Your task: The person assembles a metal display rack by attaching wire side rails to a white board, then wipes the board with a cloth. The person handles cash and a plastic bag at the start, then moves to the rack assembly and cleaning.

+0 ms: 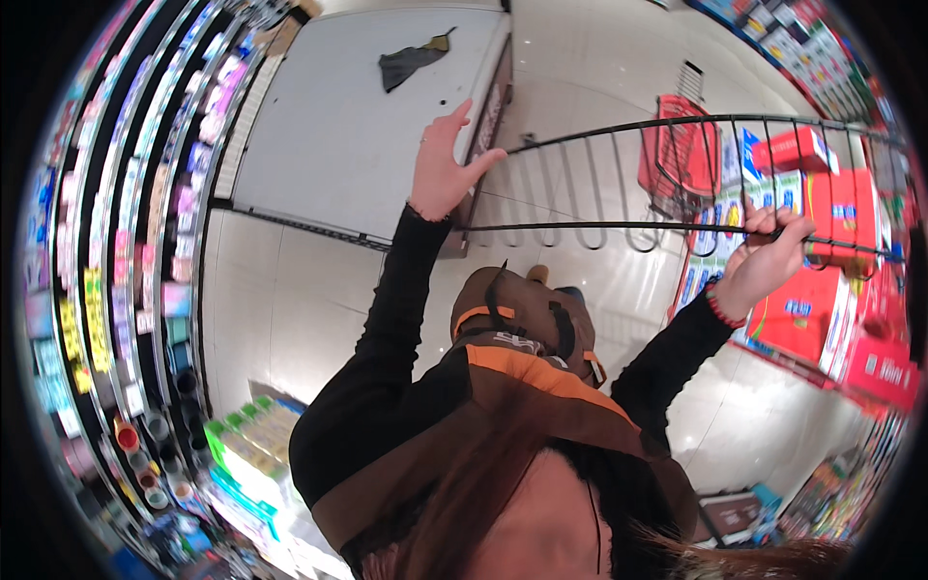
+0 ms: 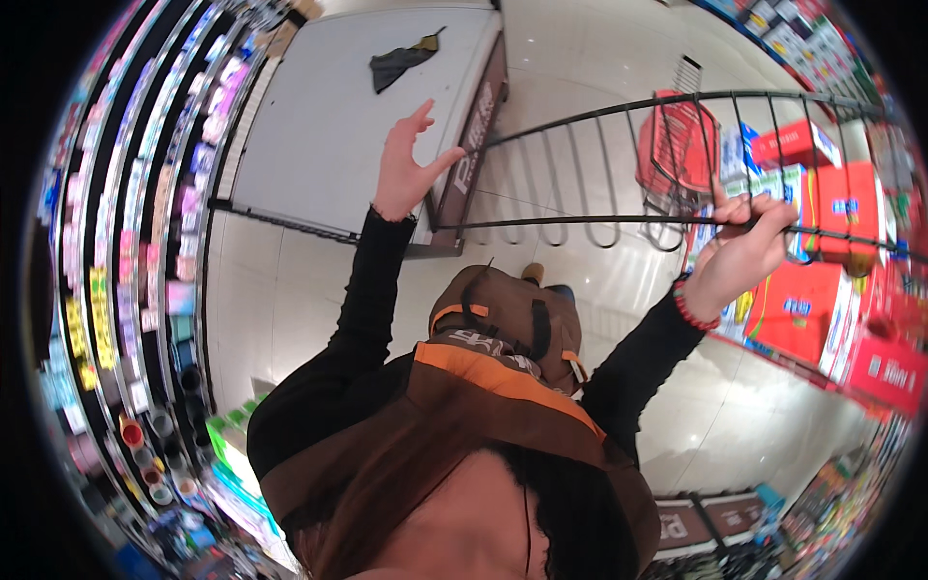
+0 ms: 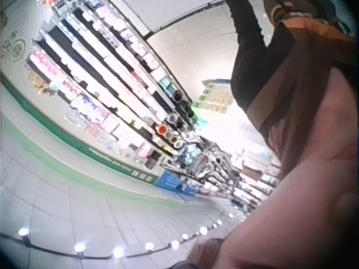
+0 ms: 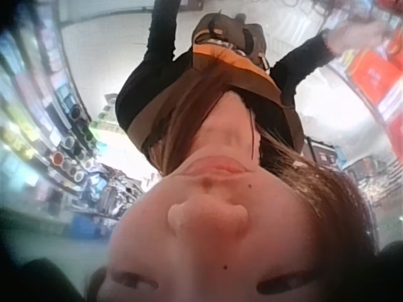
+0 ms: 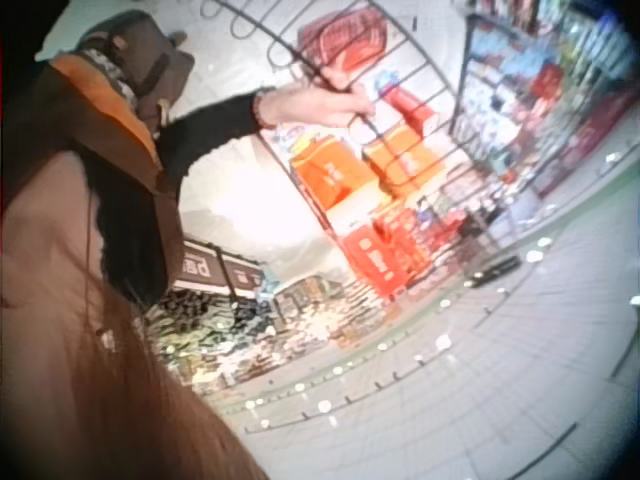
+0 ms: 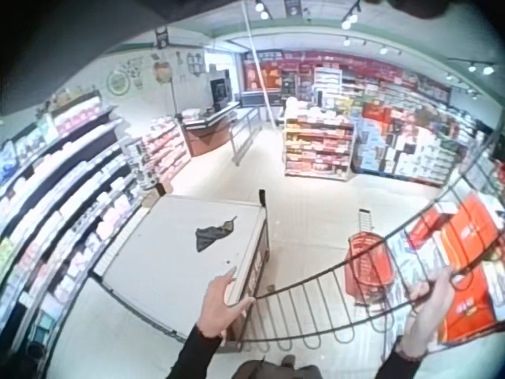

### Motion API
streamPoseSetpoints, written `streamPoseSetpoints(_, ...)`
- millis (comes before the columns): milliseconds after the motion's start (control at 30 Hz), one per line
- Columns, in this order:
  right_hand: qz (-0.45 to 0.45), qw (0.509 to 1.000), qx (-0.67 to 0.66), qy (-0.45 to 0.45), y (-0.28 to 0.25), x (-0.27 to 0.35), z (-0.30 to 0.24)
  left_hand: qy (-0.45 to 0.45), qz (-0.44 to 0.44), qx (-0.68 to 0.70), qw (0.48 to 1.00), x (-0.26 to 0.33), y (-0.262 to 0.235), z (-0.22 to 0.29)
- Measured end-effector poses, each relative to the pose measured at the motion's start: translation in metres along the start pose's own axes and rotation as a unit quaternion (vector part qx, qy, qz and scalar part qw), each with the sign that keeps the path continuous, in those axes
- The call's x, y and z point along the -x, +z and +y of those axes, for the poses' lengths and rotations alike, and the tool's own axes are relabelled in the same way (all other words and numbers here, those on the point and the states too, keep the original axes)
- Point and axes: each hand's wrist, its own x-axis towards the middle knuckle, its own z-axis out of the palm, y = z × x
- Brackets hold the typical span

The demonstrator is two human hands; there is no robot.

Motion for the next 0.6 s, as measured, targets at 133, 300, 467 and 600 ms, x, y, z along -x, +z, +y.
streamPoseSetpoints(133, -0.126, 0.99, 0.034, -0.055, 0.075, -0.073, 0.016, -0.087, 0.05, 0.057, 0.993, 0.011, -0.012, 0.02)
streamPoseSetpoints(300, -0.35, 0.889, 0.22, -0.199, 0.162, -0.113, 0.061, -0.017, 0.292, -0.113, 0.949, 0.009, -0.005, 0.058)
streamPoseSetpoints(467, -0.585, 0.695, 0.28, -0.312, 0.221, -0.139, 0.13, 0.148, 0.395, -0.317, 0.849, -0.049, 0.031, 0.079)
streamPoseSetpoints(600, -0.705, 0.57, 0.248, -0.34, 0.248, -0.178, 0.192, 0.011, 0.245, -0.451, 0.858, -0.109, 0.067, 0.062)
